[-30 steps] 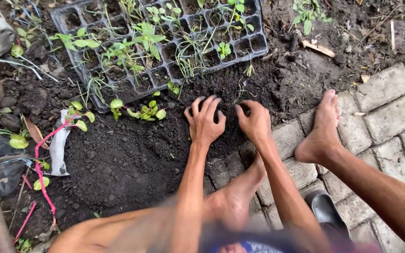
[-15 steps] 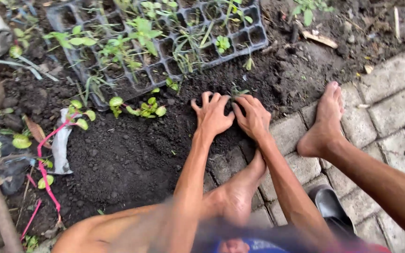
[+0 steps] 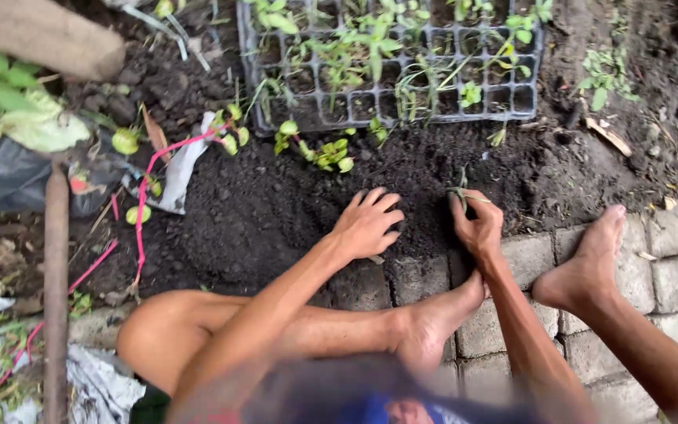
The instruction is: Transplanting small seedlings from a nursery tray into a prepared row in the garden soil by hand.
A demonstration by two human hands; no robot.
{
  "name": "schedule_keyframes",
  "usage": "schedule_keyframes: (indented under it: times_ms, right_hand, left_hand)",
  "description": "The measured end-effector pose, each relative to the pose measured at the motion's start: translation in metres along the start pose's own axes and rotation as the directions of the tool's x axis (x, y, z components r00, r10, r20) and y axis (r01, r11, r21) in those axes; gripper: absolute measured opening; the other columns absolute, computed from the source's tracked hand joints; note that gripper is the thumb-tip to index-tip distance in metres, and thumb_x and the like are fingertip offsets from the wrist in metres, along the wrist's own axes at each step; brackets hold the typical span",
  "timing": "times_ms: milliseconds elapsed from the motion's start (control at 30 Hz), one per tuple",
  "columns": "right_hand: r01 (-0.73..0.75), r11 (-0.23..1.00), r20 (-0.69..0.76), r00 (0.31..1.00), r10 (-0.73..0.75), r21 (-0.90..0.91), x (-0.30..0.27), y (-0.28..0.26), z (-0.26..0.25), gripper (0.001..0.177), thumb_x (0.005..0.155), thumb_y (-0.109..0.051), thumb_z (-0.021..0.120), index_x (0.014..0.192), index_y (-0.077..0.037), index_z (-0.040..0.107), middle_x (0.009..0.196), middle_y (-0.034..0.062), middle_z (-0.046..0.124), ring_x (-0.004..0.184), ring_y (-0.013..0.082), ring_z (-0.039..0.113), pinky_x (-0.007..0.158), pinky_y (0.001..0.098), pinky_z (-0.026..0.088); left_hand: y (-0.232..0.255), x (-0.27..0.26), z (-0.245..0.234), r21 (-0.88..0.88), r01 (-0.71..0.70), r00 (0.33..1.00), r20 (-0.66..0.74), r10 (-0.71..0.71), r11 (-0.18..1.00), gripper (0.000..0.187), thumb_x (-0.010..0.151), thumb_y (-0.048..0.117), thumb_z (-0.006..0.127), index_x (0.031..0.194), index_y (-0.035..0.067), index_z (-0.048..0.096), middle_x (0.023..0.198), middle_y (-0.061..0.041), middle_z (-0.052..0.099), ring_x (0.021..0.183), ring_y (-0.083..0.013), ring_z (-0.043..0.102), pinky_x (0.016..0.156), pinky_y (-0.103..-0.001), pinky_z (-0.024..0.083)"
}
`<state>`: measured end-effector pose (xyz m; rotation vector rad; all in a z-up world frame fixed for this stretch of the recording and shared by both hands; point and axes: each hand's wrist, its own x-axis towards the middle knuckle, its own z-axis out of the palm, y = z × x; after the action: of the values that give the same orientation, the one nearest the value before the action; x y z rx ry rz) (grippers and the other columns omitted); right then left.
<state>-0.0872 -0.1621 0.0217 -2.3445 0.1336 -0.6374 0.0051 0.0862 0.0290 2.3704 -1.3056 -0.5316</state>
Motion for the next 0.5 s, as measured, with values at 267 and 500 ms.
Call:
schedule_keyframes:
  times_ms: [267,500]
  right_hand:
    - [-0.057,0.997,0.08,0.995,0.061,-0.054,0.046,0.0,0.026,0.006,0.099,-0.007,0.079,0.094,-0.004,0.079,0.082,0.0148,0.072,0.069,0.03,0.066,0.061,0.0409,0.051]
    - [-0.162,0.955,0.177,0.962,0.209,-0.247,0.097,-0.034,0.026,0.032,0.109,-0.018,0.07,0.132,0.003,0.067,0.115,0.0284,0.068,0.098,0.0399,0.07,0.087,0.0536,0.056]
  left_hand:
    - [-0.023,-0.064,-0.05,0.015,0.16,0.95,0.268,-0.158,0.987,0.057,0.099,0.031,0.061,0.152,0.026,0.044,0.16,-0.009,0.036,0.151,-0.0377,0.027,0.115,-0.068,0.03]
    - [-0.033,-0.072,-0.047,0.041,0.135,0.967,0.214,-0.141,0.99,0.054,0.096,0.023,0.064,0.148,0.018,0.05,0.154,-0.015,0.041,0.141,-0.0425,0.042,0.109,-0.063,0.039]
